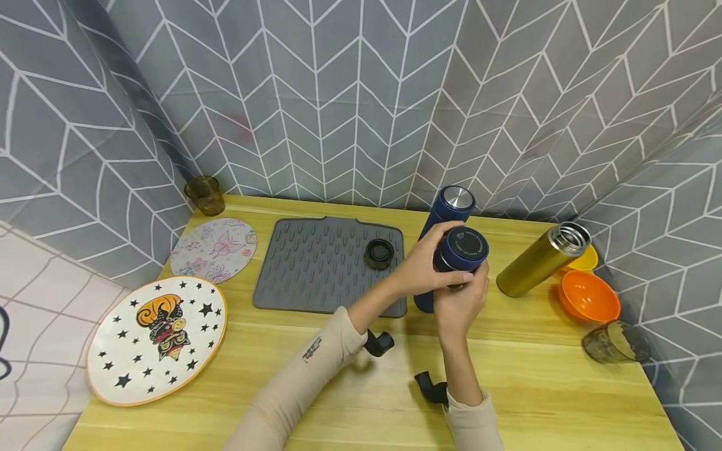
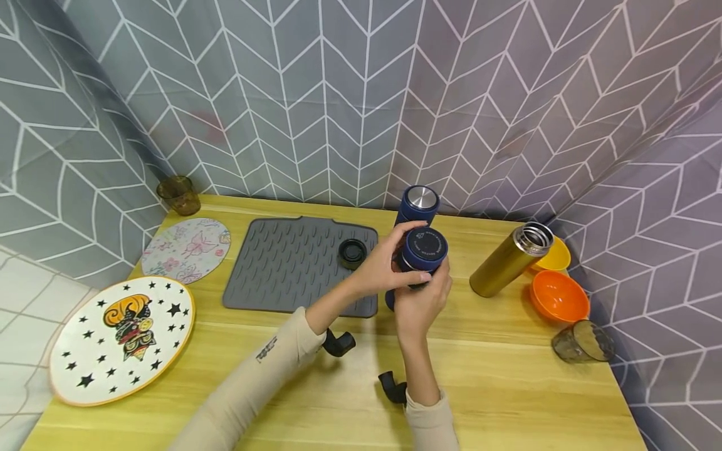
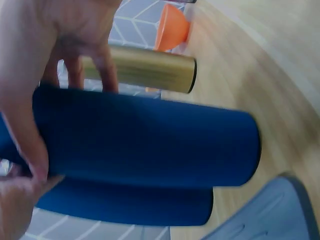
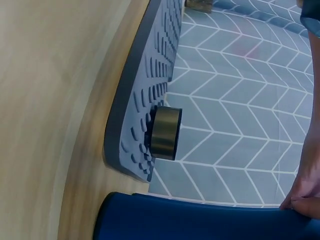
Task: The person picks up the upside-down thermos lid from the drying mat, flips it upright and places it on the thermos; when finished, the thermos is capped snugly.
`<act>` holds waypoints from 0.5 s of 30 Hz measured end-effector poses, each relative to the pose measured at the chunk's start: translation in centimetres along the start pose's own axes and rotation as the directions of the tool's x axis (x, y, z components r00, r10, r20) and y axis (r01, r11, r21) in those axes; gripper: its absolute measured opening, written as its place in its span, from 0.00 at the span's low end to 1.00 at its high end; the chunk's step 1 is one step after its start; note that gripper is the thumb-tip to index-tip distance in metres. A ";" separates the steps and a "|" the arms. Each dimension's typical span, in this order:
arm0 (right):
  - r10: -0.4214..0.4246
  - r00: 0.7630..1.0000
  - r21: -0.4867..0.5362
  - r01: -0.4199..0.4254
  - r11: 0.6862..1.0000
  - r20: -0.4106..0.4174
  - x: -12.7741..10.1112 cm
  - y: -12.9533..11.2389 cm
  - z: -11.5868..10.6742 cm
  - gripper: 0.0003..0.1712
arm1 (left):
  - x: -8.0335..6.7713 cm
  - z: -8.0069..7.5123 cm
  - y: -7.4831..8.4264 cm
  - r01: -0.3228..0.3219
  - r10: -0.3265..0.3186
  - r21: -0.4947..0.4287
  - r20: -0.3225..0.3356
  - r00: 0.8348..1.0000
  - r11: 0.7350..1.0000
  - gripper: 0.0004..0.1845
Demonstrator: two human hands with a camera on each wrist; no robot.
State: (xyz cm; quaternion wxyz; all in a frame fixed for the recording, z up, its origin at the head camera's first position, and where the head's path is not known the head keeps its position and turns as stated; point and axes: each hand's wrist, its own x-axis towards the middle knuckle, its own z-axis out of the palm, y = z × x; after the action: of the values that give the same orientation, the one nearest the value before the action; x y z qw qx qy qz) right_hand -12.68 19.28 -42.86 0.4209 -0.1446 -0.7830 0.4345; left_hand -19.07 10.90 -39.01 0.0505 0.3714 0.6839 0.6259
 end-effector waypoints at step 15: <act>0.013 1.000 0.001 -0.013 1.000 0.011 -0.1 -0.2 0.1 0.34 | -0.1 0.7 -0.8 -0.003 0.007 0.038 -0.099 0.995 0.999 0.47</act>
State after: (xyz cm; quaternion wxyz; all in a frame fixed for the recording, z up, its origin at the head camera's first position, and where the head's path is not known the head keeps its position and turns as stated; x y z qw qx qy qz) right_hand -12.65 19.09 -42.80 0.4141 -0.1469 -0.7840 0.4384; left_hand -19.01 11.45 -39.96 0.0081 0.3424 0.6963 0.6308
